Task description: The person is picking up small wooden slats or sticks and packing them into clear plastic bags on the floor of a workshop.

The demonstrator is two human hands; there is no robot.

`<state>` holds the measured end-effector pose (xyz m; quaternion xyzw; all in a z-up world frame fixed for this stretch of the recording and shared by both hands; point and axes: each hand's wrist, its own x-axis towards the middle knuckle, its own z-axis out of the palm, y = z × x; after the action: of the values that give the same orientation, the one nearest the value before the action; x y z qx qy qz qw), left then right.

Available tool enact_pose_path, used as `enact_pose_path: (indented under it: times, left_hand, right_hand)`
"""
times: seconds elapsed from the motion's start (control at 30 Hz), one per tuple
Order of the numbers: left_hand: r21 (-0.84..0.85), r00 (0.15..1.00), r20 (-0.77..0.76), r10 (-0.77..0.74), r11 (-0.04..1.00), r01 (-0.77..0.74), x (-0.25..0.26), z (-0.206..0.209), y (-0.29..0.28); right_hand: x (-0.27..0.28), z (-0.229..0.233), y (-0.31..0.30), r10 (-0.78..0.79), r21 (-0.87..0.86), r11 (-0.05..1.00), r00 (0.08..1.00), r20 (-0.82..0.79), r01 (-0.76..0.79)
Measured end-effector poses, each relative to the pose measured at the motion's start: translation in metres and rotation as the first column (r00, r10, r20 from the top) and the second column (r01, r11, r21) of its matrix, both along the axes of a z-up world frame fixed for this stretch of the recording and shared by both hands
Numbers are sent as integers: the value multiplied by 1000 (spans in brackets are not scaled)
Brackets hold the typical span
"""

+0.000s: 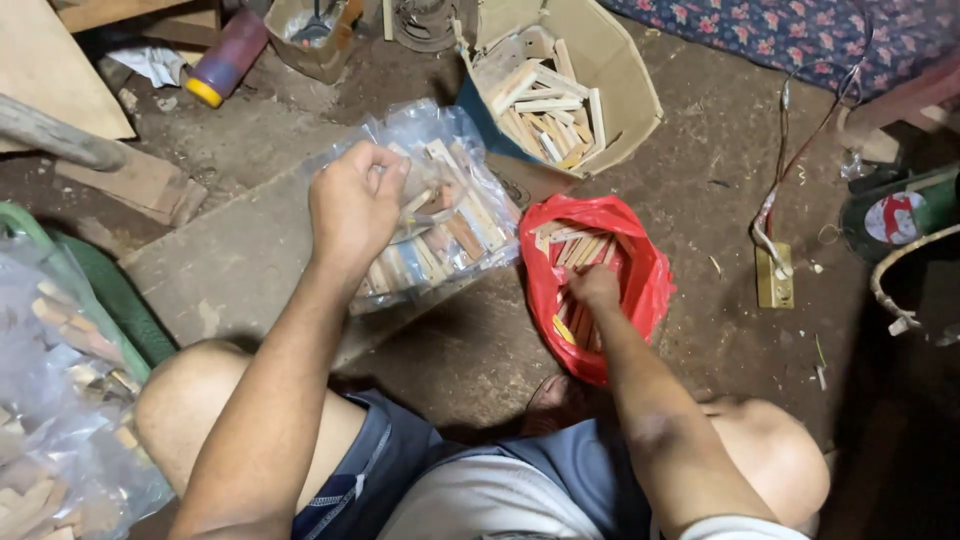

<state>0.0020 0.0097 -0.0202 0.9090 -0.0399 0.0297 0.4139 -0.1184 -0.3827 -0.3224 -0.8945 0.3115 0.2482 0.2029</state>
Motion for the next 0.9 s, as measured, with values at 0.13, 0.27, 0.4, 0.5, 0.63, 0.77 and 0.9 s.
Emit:
enact_pose_path:
  times: [0.13,0.27,0.4,0.5,0.63,0.77,0.9]
  left_hand:
    - [-34,1000,-1,0,999,0,-1,-2,1]
    - [-73,1000,20,-12,997,13,4,1,4]
    - [-124,998,-66,11,992,-19,-2,7,6]
    - [-16,996,-88,9,1000,-11,-1,-3,12]
    - [10,996,-87,6,1000,-5,10,0,14]
    - [23,993,-119,-8,1000,11,-3,21,13]
    - [39,992,-126,-8,999,13,0,23,14]
  right_hand:
    - [-2,-87,-10,-173,-105,978,983,64,179]
    - [8,-15,32,-234,-25,971,969,83,237]
    - [3,-112,-7,78,-160,986,989,126,-57]
    - [4,-86,4,-249,-135,955,962,114,263]
    - [27,111,44,-140,-237,963,990,-37,127]
    - [44,200,-7,86,-336,941,989,119,-42]
    - [28,396,82,197,-67,978,774,602,-197]
